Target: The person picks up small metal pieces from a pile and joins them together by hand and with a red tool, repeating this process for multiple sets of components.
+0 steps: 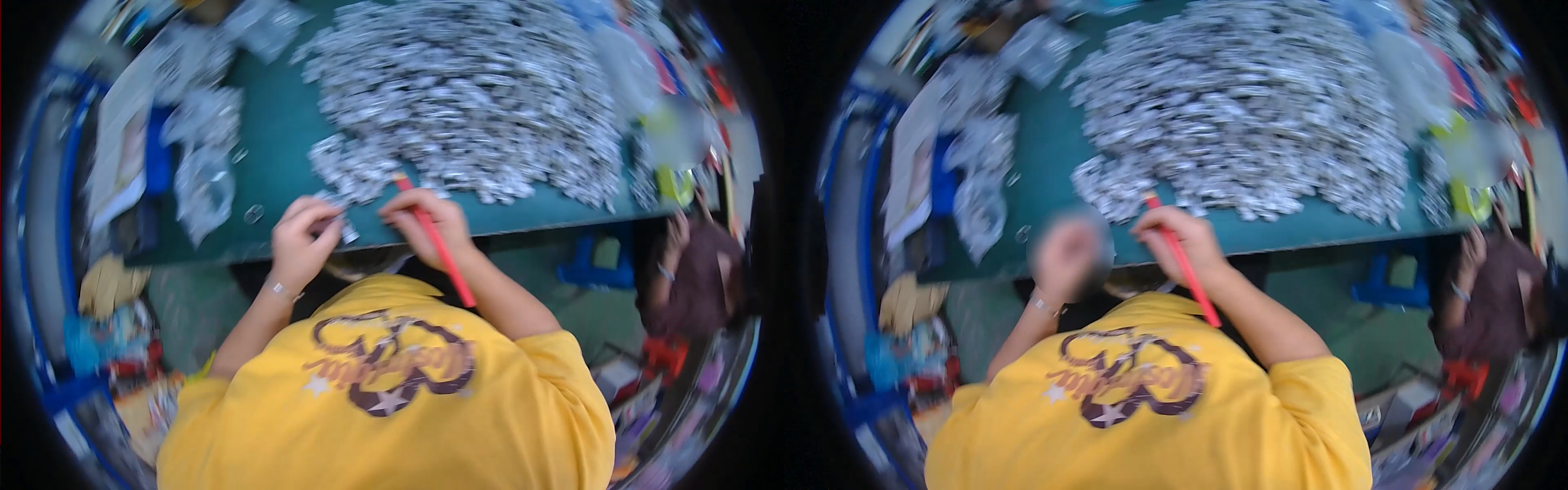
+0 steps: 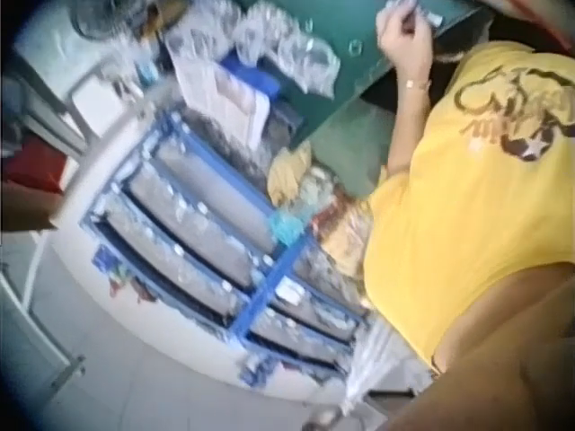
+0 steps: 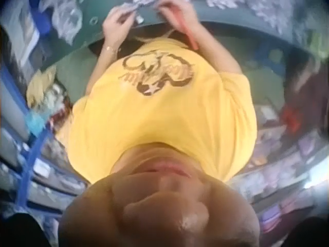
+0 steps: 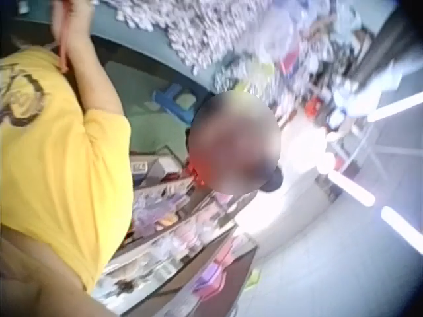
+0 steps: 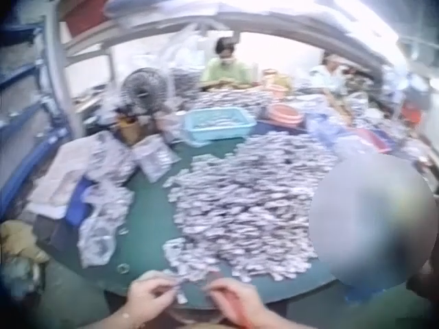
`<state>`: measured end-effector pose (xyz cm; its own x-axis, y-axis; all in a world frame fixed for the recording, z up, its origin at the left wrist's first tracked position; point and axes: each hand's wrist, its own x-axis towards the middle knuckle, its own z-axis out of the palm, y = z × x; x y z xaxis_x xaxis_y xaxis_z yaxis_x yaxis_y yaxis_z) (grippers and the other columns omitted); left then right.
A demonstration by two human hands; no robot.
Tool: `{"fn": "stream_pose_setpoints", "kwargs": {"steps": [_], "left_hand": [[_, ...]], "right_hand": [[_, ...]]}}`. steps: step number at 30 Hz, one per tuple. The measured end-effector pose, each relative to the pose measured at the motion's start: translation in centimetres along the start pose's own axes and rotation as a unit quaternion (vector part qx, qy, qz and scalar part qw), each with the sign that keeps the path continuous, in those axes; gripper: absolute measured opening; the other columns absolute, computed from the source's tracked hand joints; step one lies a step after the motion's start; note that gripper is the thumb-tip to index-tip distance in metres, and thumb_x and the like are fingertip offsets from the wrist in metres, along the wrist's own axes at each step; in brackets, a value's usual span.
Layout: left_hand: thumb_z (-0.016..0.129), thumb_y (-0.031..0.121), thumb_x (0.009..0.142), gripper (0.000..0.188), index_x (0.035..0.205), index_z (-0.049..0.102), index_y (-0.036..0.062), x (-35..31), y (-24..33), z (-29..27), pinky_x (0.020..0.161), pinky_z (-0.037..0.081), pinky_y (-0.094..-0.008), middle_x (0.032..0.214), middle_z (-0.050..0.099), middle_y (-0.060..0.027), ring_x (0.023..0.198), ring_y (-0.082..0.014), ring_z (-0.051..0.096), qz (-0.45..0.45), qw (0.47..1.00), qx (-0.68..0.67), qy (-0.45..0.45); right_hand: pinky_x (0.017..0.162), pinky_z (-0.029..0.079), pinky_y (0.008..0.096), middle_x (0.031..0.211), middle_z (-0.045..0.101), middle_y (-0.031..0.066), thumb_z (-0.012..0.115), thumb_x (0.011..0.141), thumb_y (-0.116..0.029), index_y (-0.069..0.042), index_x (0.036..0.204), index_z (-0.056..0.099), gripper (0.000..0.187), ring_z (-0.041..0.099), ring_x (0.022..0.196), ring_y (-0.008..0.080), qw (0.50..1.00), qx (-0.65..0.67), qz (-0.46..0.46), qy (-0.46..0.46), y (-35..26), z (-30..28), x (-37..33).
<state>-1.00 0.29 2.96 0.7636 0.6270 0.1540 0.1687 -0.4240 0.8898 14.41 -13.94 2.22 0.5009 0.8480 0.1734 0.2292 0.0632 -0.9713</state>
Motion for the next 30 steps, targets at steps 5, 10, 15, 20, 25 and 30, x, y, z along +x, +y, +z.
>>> {"fn": "stream_pose_setpoints", "kwargs": {"steps": [5, 10, 15, 20, 25, 30], "left_hand": [[0.064, -0.006, 0.075, 0.013, 0.088, 0.063, -0.0034, -0.3, 0.8, -0.8, 0.071, 0.05, -0.0212, 0.095, 0.055, -0.0071, 0.083, -0.012, 0.058, -0.044, 0.987, -0.149, 0.048], [0.064, -0.005, 0.076, 0.013, 0.087, 0.06, -0.0013, -0.9, 0.3, -0.1, 0.069, 0.048, -0.0232, 0.092, 0.058, -0.0088, 0.079, -0.0125, 0.057, 0.024, 0.965, -0.246, 0.083], [0.065, -0.008, 0.075, 0.02, 0.093, 0.059, -0.0031, -1.6, 1.2, -0.3, 0.07, 0.048, -0.0207, 0.091, 0.058, -0.0088, 0.079, -0.0104, 0.057, -0.026, 0.966, -0.252, 0.045], [0.066, -0.006, 0.074, 0.019, 0.092, 0.061, -0.0039, -1.5, 1.8, -1.0, 0.068, 0.049, -0.0194, 0.089, 0.059, -0.0068, 0.076, -0.0088, 0.059, -0.047, 0.99, -0.13, -0.017], [0.066, -0.007, 0.073, 0.018, 0.091, 0.061, -0.0051, -1.9, 1.8, -0.8, 0.068, 0.049, -0.0198, 0.092, 0.059, -0.008, 0.078, -0.0106, 0.06, -0.058, 0.985, -0.162, -0.004], [0.067, -0.008, 0.073, 0.019, 0.09, 0.061, -0.0044, -2.3, 1.9, -0.5, 0.066, 0.049, -0.0194, 0.089, 0.059, -0.0075, 0.076, -0.0105, 0.06, -0.029, 0.981, -0.19, 0.014]], "right_hand": [[0.072, 0.05, 0.0236, 0.089, 0.06, 0.0077, 0.053, 0.087, 0.0, 0.0, 0.097, 0.051, 0.01, 0.061, 0.079, 0.0122, 0.983, 0.147, 0.106, -0.007, -1.5, 2.0, 0.0], [0.07, 0.051, 0.0232, 0.089, 0.061, 0.0079, 0.056, 0.085, 0.0, 0.0, 0.095, 0.05, 0.012, 0.062, 0.078, 0.0132, 0.968, 0.202, 0.145, -0.04, -2.5, 3.3, 0.5], [0.074, 0.049, 0.0249, 0.092, 0.062, 0.012, 0.063, 0.076, 0.009, 0.0, 0.09, 0.05, 0.021, 0.06, 0.084, 0.0148, 0.989, 0.139, -0.041, 0.009, -0.9, 3.1, 0.9], [0.078, 0.049, 0.026, 0.097, 0.061, 0.0143, 0.062, 0.075, 0.011, 0.0, 0.092, 0.048, 0.025, 0.06, 0.09, 0.0171, 0.989, 0.137, -0.054, -0.003, -0.9, 2.5, 0.7], [0.07, 0.05, 0.0231, 0.098, 0.061, 0.016, 0.052, 0.086, 0.004, -0.001, 0.096, 0.047, 0.012, 0.06, 0.082, 0.0144, 0.976, 0.209, 0.057, 0.023, -1.5, 2.0, 0.4], [0.065, 0.051, 0.0223, 0.095, 0.061, 0.0153, 0.054, 0.085, 0.004, -0.002, 0.095, 0.047, 0.013, 0.06, 0.079, 0.0141, 0.954, 0.277, 0.112, -0.027, -1.4, 2.0, 0.2]]}}
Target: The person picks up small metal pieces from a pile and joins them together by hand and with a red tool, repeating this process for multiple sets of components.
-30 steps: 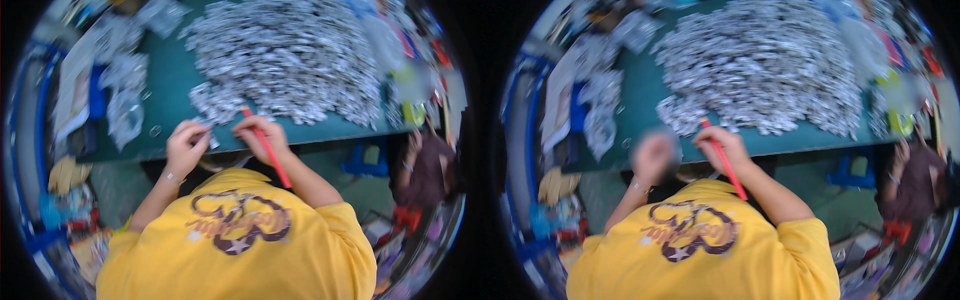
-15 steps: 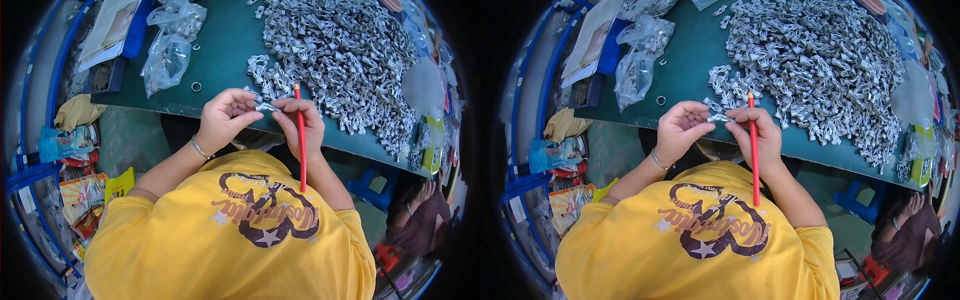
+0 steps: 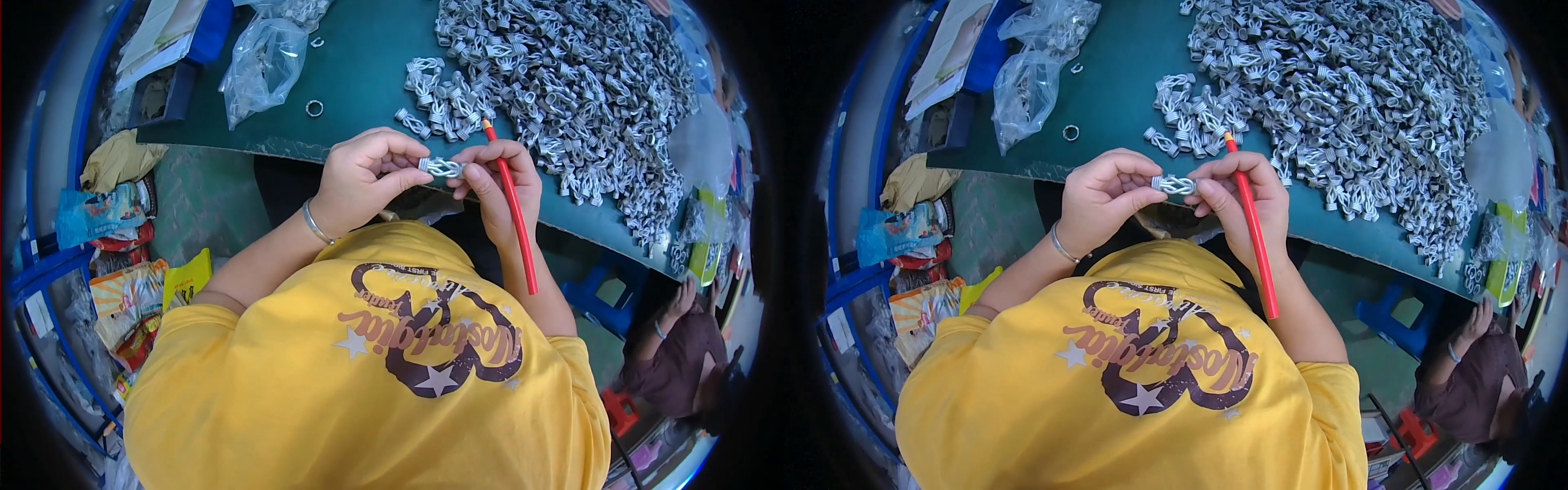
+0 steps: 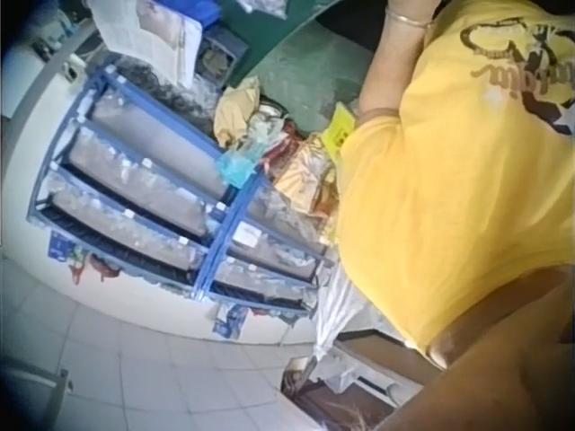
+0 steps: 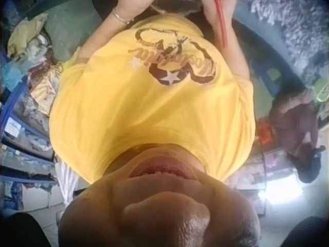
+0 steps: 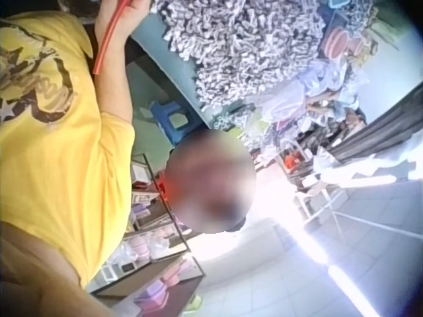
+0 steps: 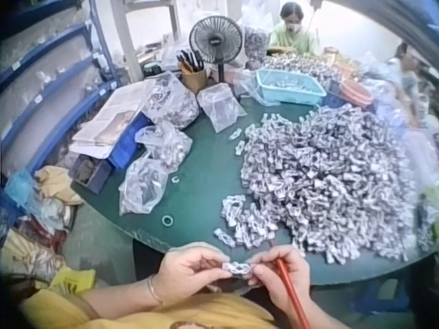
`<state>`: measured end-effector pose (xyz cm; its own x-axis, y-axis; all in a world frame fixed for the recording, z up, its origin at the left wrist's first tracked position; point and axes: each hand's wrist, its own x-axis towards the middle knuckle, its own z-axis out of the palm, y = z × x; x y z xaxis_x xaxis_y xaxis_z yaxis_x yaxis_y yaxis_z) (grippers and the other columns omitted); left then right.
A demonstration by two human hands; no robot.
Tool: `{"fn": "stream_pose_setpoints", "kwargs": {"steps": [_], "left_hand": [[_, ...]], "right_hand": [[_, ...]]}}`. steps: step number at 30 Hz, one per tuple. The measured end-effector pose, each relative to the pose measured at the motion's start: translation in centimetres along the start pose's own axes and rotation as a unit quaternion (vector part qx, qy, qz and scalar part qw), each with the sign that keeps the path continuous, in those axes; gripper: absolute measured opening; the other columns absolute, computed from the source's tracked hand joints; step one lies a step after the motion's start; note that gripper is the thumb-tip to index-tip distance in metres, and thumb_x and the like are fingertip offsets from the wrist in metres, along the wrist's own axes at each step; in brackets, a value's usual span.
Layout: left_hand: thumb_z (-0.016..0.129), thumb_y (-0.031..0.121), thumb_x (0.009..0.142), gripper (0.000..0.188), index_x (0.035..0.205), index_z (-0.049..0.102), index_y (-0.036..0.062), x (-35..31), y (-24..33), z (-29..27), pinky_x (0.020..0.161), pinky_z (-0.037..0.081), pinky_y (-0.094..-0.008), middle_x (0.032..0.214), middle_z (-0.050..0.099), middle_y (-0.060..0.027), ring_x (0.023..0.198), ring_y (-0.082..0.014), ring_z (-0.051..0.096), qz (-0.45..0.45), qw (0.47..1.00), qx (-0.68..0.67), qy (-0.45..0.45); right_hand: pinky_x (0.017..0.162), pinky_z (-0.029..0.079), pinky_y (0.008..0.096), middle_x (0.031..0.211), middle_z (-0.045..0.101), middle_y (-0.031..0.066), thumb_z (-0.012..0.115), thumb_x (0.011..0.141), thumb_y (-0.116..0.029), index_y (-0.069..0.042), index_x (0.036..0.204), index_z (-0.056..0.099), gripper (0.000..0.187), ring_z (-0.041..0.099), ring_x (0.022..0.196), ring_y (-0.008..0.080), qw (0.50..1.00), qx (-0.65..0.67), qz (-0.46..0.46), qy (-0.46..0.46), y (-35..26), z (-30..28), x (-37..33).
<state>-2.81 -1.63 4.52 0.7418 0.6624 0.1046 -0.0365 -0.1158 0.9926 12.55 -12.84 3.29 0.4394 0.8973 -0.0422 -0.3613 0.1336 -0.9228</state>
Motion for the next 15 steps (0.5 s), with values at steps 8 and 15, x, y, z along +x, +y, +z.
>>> {"fn": "stream_pose_setpoints", "kwargs": {"steps": [8, 15], "left_hand": [[0.068, -0.008, 0.071, 0.02, 0.09, 0.063, -0.0031, -0.1, 1.0, 0.0, 0.062, 0.049, -0.0191, 0.085, 0.059, -0.0073, 0.073, -0.0092, 0.058, 0.054, 0.996, 0.039, -0.063], [0.068, -0.005, 0.074, 0.02, 0.093, 0.061, -0.0035, -0.5, 0.9, 0.0, 0.063, 0.049, -0.0181, 0.086, 0.061, -0.0067, 0.075, -0.0084, 0.059, -0.019, 0.998, 0.012, -0.051]], "right_hand": [[0.079, 0.049, 0.0276, 0.095, 0.055, 0.014, 0.056, 0.074, 0.018, -0.002, 0.095, 0.047, 0.03, 0.058, 0.091, 0.0197, 0.992, 0.049, -0.066, -0.092, 1.6, -0.1, -0.1], [0.077, 0.05, 0.0276, 0.101, 0.055, 0.0173, 0.062, 0.07, 0.017, -0.004, 0.101, 0.043, 0.042, 0.059, 0.087, 0.0185, 0.984, -0.011, -0.173, -0.051, 0.3, -0.2, -0.2]]}}
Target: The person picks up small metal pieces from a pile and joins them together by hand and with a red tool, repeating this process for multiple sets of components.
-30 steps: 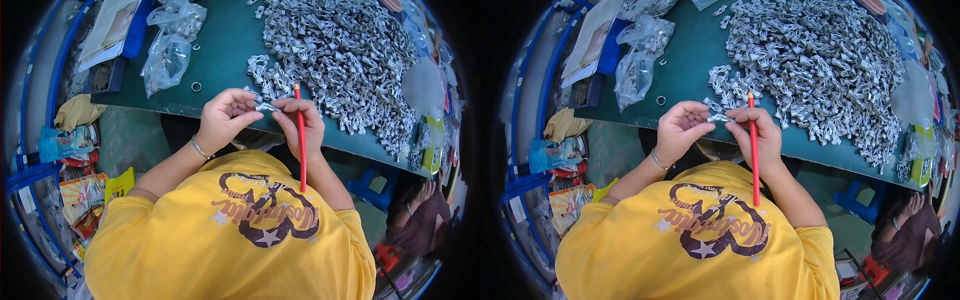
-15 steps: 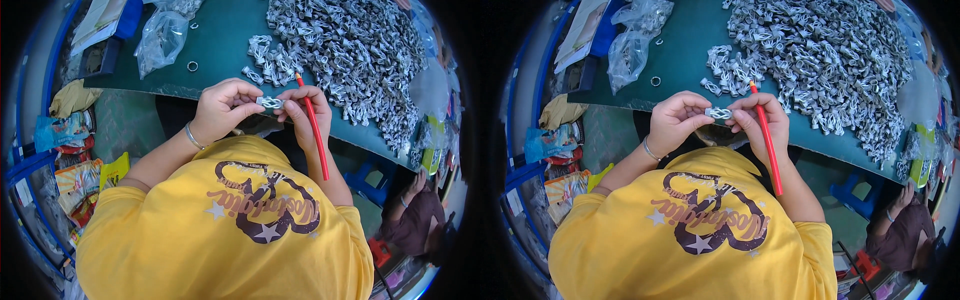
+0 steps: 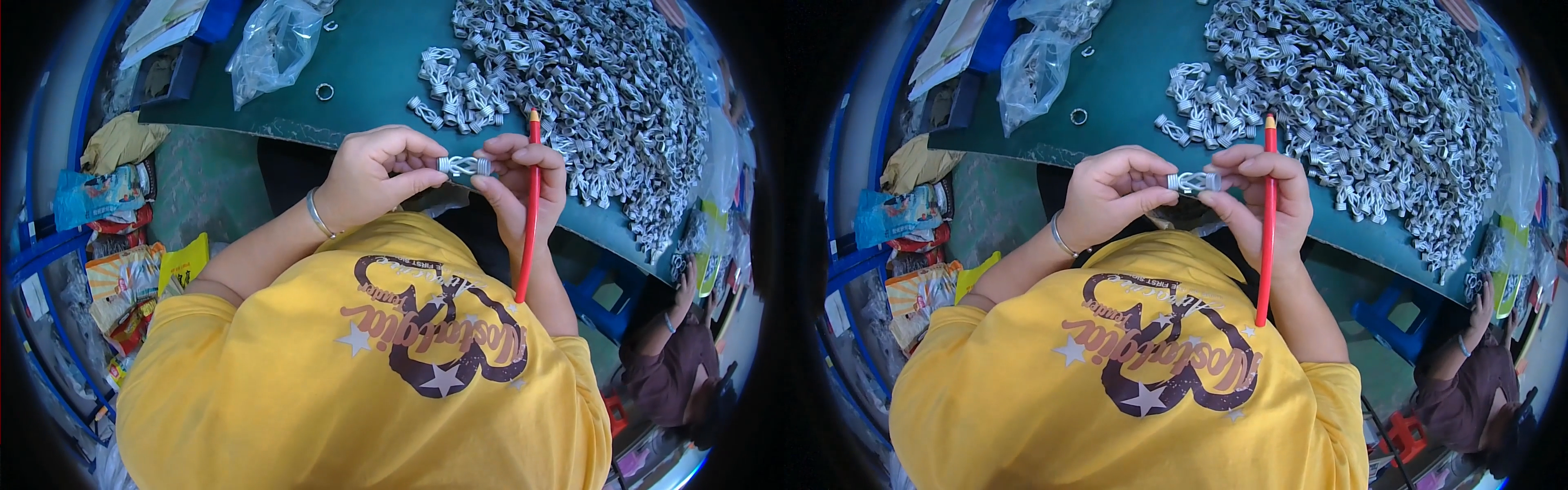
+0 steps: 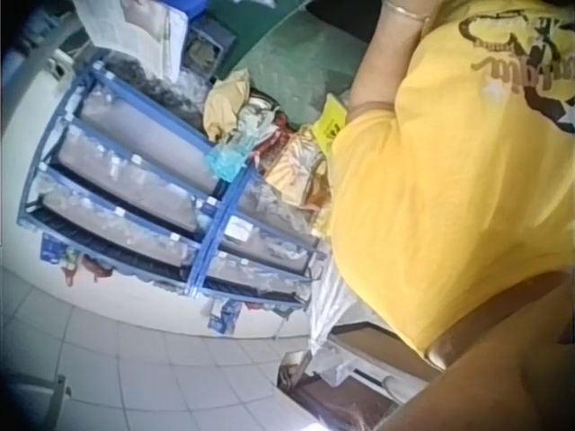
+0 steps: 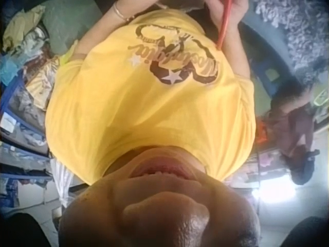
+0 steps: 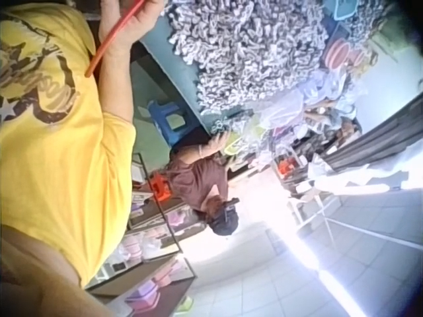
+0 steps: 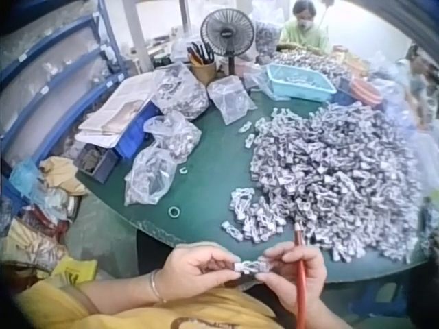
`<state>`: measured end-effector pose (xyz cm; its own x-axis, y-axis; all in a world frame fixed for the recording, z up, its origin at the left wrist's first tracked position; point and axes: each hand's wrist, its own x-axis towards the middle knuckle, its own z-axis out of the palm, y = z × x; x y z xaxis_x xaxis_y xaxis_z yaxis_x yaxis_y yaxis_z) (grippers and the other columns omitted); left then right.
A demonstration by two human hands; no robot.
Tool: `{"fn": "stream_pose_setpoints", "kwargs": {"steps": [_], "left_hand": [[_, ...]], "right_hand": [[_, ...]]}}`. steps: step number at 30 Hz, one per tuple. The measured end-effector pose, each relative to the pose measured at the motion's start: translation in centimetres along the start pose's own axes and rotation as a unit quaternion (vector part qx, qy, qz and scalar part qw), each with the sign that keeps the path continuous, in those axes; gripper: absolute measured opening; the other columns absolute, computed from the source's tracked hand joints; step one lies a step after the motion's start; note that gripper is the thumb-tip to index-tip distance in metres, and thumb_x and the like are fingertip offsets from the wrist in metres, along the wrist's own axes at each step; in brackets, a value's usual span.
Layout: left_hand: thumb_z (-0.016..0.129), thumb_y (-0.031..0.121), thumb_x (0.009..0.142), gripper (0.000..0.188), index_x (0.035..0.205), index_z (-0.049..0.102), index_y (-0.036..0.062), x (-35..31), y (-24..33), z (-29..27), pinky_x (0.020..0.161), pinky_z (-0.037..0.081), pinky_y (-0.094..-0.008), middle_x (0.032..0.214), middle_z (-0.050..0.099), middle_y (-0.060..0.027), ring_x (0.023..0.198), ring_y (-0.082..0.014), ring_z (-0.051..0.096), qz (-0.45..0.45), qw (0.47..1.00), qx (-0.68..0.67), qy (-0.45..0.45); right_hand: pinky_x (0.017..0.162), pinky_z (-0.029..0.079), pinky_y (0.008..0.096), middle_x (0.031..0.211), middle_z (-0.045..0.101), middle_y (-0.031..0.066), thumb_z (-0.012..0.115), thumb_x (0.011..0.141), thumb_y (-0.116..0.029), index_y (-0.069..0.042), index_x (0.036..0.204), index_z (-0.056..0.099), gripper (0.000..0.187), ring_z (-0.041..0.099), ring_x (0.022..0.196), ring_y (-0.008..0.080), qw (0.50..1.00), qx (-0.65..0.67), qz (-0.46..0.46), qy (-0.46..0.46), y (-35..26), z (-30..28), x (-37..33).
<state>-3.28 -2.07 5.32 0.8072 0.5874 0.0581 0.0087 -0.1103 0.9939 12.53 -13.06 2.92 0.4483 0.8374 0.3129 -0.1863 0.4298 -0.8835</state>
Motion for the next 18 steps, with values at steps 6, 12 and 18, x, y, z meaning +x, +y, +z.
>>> {"fn": "stream_pose_setpoints", "kwargs": {"steps": [6, 12, 18], "left_hand": [[0.064, -0.002, 0.079, 0.019, 0.097, 0.058, -0.0049, -0.5, -0.8, 0.3, 0.064, 0.05, -0.0187, 0.087, 0.063, -0.0082, 0.073, -0.0085, 0.06, -0.108, 0.985, -0.133, -0.025], [0.065, -0.001, 0.078, 0.019, 0.095, 0.058, -0.004, -0.9, -0.6, 0.2, 0.063, 0.049, -0.0173, 0.082, 0.062, -0.0062, 0.073, -0.0075, 0.061, -0.143, 0.976, -0.159, -0.042], [0.065, -0.001, 0.077, 0.018, 0.092, 0.057, -0.004, -2.1, -1.1, -0.9, 0.063, 0.052, -0.0191, 0.081, 0.061, -0.0069, 0.071, -0.0089, 0.061, -0.207, 0.973, -0.056, -0.086]], "right_hand": [[0.076, 0.05, 0.0276, 0.103, 0.055, 0.0177, 0.07, 0.068, 0.011, -0.004, 0.101, 0.042, 0.046, 0.058, 0.087, 0.0183, 0.998, -0.016, -0.031, -0.06, -0.1, 0.9, -0.3], [0.068, 0.048, 0.0234, 0.092, 0.06, 0.016, 0.071, 0.068, 0.008, -0.004, 0.097, 0.044, 0.042, 0.059, 0.078, 0.015, 0.99, -0.07, -0.081, -0.096, 0.2, 0.6, -0.4], [0.061, 0.047, 0.0207, 0.09, 0.062, 0.012, 0.07, 0.069, 0.008, -0.003, 0.086, 0.05, 0.028, 0.057, 0.069, 0.0098, 0.984, -0.148, 0.045, -0.089, 0.0, 0.2, -1.4]]}}
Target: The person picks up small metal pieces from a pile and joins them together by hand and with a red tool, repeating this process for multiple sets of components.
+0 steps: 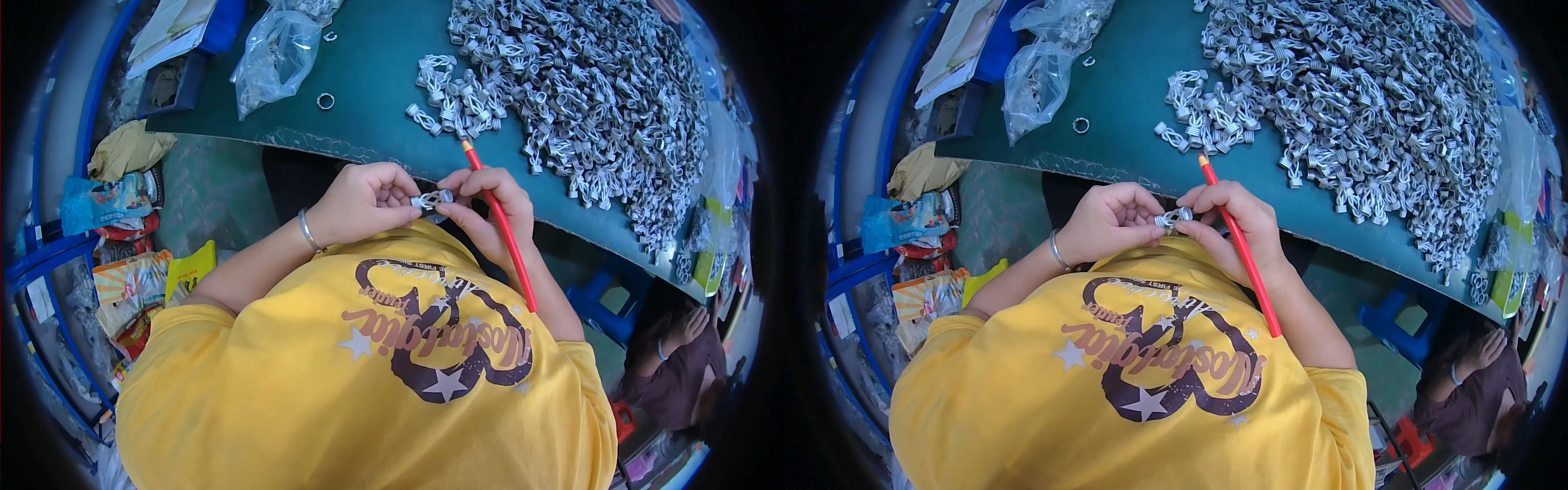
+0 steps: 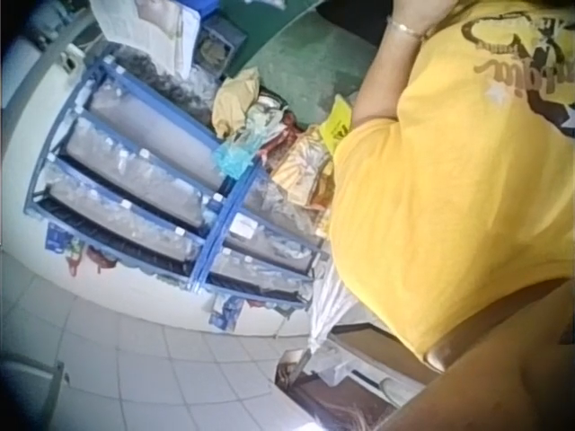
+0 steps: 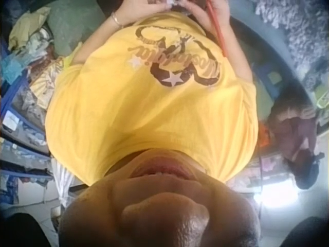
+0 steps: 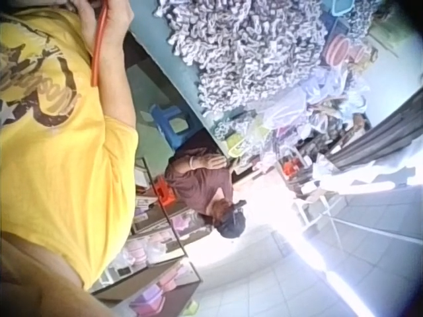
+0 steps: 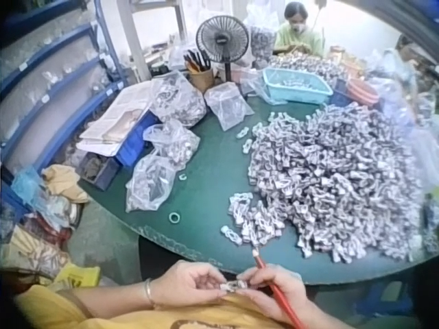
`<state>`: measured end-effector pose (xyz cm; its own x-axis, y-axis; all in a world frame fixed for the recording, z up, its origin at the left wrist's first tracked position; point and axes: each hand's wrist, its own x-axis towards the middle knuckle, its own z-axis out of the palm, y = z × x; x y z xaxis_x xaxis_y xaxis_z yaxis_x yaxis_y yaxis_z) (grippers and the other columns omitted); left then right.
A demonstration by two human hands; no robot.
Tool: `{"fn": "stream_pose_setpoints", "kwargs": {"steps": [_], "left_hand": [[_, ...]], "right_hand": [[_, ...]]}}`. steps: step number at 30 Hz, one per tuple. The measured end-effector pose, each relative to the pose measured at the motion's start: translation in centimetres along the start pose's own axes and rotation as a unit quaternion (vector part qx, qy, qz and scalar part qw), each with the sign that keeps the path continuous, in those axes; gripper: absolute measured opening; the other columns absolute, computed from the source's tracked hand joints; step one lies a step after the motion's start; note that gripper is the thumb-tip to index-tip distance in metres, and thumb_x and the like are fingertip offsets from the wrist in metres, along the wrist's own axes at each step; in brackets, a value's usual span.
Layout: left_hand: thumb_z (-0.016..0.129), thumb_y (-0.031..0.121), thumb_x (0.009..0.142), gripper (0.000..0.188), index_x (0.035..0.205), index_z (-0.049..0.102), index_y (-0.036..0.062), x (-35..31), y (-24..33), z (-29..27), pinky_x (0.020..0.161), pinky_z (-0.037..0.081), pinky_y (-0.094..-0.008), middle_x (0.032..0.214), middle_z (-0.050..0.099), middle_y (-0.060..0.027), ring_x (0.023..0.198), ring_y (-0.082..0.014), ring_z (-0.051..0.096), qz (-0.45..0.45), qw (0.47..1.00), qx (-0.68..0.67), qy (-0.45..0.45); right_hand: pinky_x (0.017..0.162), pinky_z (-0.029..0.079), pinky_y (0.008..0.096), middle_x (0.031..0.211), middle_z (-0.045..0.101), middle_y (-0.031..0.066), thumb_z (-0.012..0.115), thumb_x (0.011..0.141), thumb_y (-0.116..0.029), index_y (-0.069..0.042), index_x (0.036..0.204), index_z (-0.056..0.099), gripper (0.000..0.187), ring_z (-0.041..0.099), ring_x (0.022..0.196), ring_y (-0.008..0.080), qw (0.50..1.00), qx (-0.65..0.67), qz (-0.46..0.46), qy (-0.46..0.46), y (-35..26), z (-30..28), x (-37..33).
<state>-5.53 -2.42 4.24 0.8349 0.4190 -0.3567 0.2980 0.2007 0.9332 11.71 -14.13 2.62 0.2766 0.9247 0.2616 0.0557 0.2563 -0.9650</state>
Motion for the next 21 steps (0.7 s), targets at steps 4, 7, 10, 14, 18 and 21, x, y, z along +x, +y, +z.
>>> {"fn": "stream_pose_setpoints", "kwargs": {"steps": [4, 7, 10, 14, 18, 21], "left_hand": [[0.066, 0.002, 0.077, 0.016, 0.09, 0.058, -0.0032, 0.3, -0.8, -0.2, 0.061, 0.051, -0.0189, 0.078, 0.061, -0.0054, 0.069, -0.0074, 0.061, -0.001, 0.992, 0.12, 0.034], [0.066, 0.002, 0.076, 0.016, 0.091, 0.059, -0.002, 0.6, -0.8, 0.0, 0.058, 0.049, -0.0196, 0.077, 0.06, -0.006, 0.064, -0.0078, 0.059, 0.08, 0.97, 0.221, 0.06], [0.066, 0.0, 0.074, 0.019, 0.093, 0.06, -0.0009, 1.9, 0.0, -0.3, 0.054, 0.046, -0.0212, 0.081, 0.057, -0.0075, 0.059, -0.0104, 0.055, 0.232, 0.915, 0.304, 0.129], [0.064, 0.0, 0.074, 0.016, 0.09, 0.061, 0.0003, 5.4, 1.0, -1.2, 0.055, 0.043, -0.0257, 0.084, 0.052, -0.0094, 0.058, -0.0163, 0.052, 0.296, 0.815, 0.414, 0.277], [0.066, 0.0, 0.073, 0.013, 0.085, 0.059, -0.0011, 5.3, 1.1, -2.0, 0.058, 0.046, -0.0246, 0.082, 0.055, -0.0091, 0.064, -0.0156, 0.057, 0.219, 0.867, 0.395, 0.212], [0.067, -0.002, 0.073, 0.012, 0.081, 0.058, -0.0016, 4.3, 0.9, -1.5, 0.061, 0.049, -0.0222, 0.083, 0.057, -0.0072, 0.07, -0.0126, 0.059, 0.233, 0.919, 0.237, 0.21]], "right_hand": [[0.061, 0.048, 0.0219, 0.088, 0.063, 0.0122, 0.066, 0.073, 0.007, -0.001, 0.081, 0.052, 0.018, 0.059, 0.07, 0.0107, 0.997, -0.077, 0.016, -0.011, 0.1, -0.2, -0.1], [0.062, 0.049, 0.0224, 0.087, 0.064, 0.0125, 0.063, 0.076, 0.007, 0.0, 0.081, 0.052, 0.014, 0.059, 0.071, 0.011, 0.995, -0.096, 0.013, 0.026, 0.1, -0.5, 0.0], [0.065, 0.048, 0.0223, 0.087, 0.064, 0.0121, 0.061, 0.077, 0.008, -0.001, 0.081, 0.05, 0.014, 0.058, 0.072, 0.0105, 0.994, -0.075, 0.031, 0.074, -0.1, -0.7, -0.1], [0.064, 0.048, 0.0222, 0.086, 0.064, 0.0118, 0.06, 0.077, 0.009, -0.001, 0.081, 0.05, 0.014, 0.058, 0.072, 0.0101, 0.994, -0.075, 0.025, 0.077, 0.0, -0.7, -0.1], [0.065, 0.048, 0.0218, 0.087, 0.063, 0.0113, 0.06, 0.078, 0.008, -0.001, 0.082, 0.05, 0.014, 0.058, 0.071, 0.0098, 0.994, -0.071, 0.037, 0.079, -0.1, -0.7, 0.1], [0.066, 0.048, 0.0217, 0.09, 0.063, 0.0113, 0.062, 0.077, 0.007, -0.001, 0.084, 0.05, 0.015, 0.058, 0.072, 0.0094, 0.991, -0.059, 0.056, 0.108, 0.1, -0.5, 0.2]]}}
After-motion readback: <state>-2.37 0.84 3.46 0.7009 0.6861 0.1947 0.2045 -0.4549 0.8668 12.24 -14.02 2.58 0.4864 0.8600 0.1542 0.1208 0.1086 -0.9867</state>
